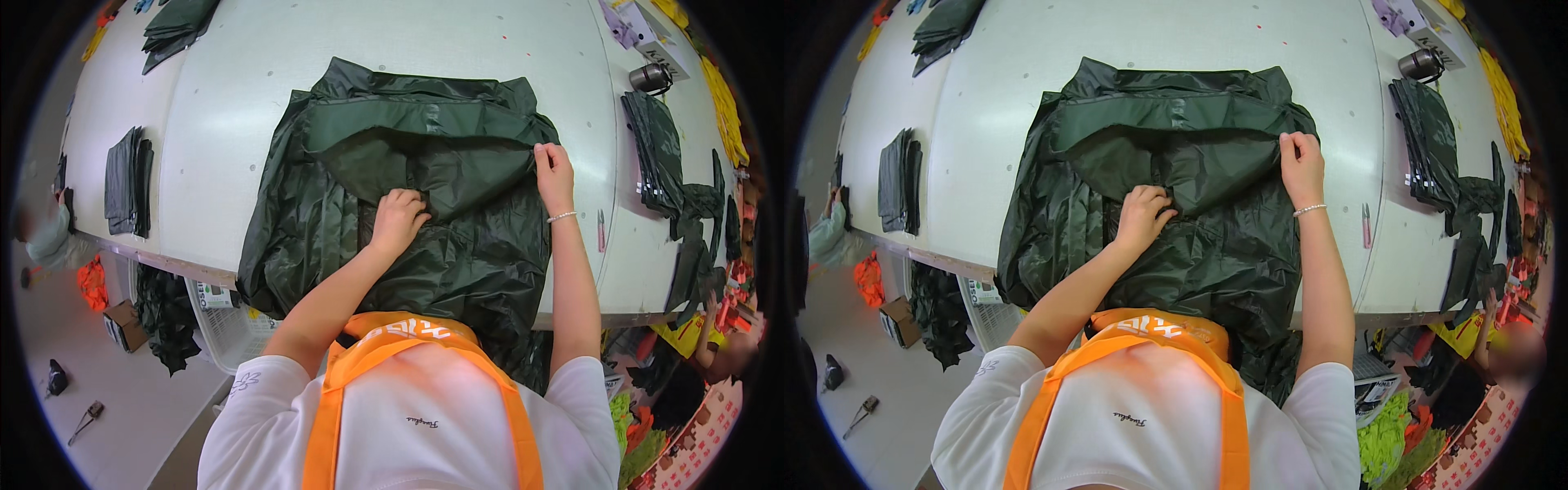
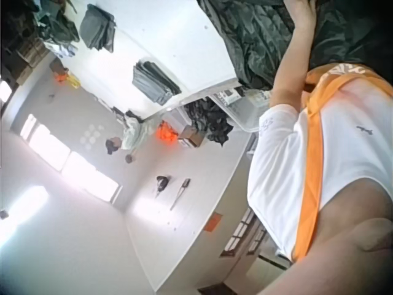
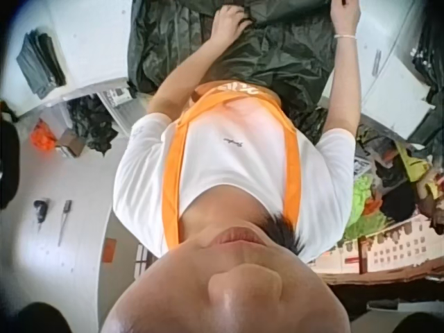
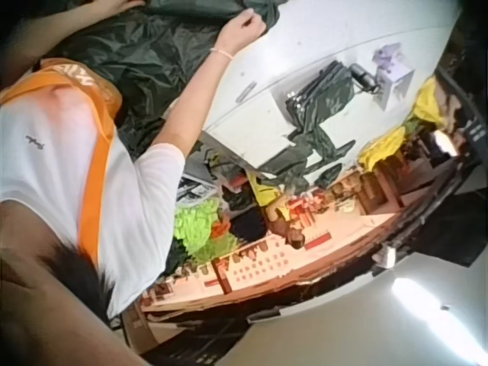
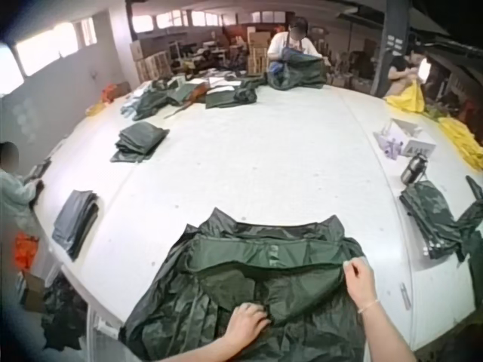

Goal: The person folds a dark green jacket on a white table. They smooth the fabric, fold the sleeves inward, fold the body in half, and then fold it again into a compact rectangle. The folded jacket is placed on a stack of similar items.

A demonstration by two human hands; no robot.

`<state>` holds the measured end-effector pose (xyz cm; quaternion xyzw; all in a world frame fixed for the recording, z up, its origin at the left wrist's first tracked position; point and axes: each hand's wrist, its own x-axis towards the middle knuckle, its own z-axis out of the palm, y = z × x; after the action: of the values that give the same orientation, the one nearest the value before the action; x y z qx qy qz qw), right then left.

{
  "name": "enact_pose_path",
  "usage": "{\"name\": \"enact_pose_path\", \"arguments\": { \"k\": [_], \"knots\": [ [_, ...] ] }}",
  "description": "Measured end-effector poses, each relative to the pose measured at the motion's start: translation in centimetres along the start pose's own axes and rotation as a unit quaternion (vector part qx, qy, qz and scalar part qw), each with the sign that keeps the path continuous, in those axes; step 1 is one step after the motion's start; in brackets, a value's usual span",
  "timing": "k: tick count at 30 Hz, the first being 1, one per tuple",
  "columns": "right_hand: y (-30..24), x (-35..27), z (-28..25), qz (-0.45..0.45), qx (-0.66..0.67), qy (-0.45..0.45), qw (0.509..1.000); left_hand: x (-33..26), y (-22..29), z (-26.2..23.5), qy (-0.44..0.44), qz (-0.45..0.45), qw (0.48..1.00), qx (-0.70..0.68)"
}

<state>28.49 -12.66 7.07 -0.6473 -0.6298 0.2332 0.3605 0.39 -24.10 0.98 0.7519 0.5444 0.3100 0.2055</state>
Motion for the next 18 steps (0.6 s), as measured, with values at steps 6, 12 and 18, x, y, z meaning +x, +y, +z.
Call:
{"name": "enact_pose_path", "arguments": {
  "k": [6,12,18],
  "knots": [
    [1.2,3.2,-2.3,0.010,-0.080,0.010,0.997,-0.7,2.7,-3.5,0.109,0.104,0.989,0.014],
    [-1.3,0.6,1.4,-0.149,-0.315,0.108,0.931,0.3,4.0,-7.9,0.050,0.126,0.990,0.026],
    [-9.2,-11.6,8.0,-0.292,-0.142,-0.224,0.919,5.2,-4.1,-11.8,0.086,-0.178,0.973,0.119]
  ]
}}
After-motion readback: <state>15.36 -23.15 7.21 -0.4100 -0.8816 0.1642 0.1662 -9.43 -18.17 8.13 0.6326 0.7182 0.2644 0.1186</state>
